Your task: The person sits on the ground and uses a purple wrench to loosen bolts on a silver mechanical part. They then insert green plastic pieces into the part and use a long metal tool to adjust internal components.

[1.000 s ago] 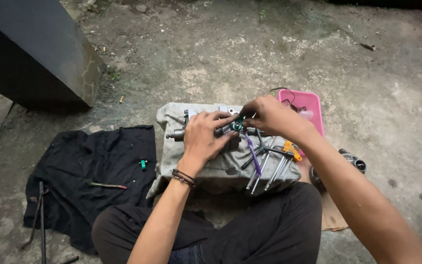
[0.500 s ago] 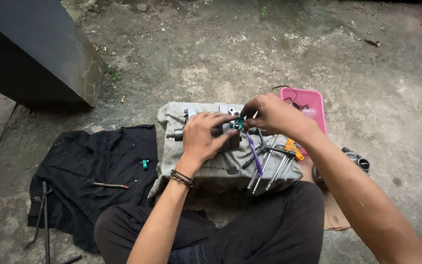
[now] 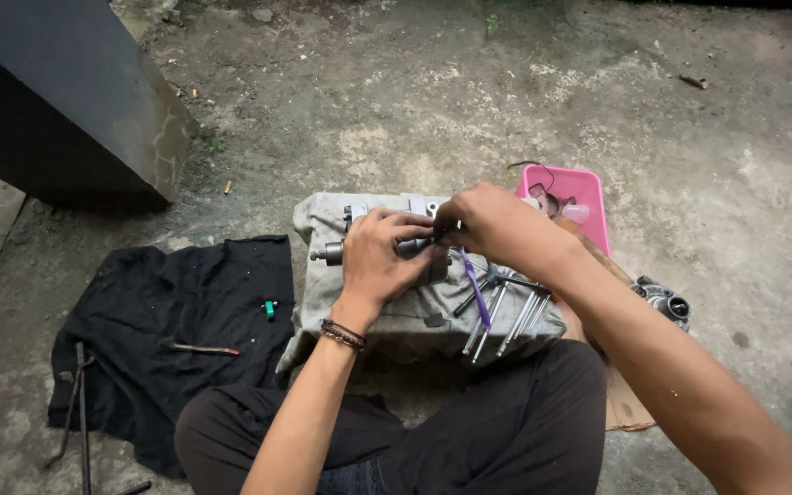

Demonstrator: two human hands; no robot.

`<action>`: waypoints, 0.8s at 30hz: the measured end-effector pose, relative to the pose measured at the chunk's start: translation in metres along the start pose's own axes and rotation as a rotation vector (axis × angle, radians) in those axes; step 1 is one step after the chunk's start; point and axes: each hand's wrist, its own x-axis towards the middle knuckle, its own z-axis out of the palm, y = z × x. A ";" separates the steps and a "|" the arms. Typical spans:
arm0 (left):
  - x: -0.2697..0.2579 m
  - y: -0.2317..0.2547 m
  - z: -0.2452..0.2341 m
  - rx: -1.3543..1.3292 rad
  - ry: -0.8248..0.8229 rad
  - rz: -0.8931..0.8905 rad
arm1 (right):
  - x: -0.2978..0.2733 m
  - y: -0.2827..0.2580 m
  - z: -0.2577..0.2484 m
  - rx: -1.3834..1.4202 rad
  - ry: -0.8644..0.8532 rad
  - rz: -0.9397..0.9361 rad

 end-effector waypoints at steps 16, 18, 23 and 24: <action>0.000 0.002 0.001 -0.010 0.045 0.020 | 0.013 0.006 0.024 -0.186 0.056 -0.029; 0.000 0.002 0.003 -0.003 0.049 0.018 | 0.016 0.011 0.031 -0.252 0.082 -0.039; 0.000 0.001 0.009 0.028 0.066 0.000 | 0.023 0.027 0.047 -0.354 0.135 -0.138; 0.000 -0.001 0.011 0.024 0.070 -0.002 | 0.025 0.029 0.050 -0.399 0.149 -0.153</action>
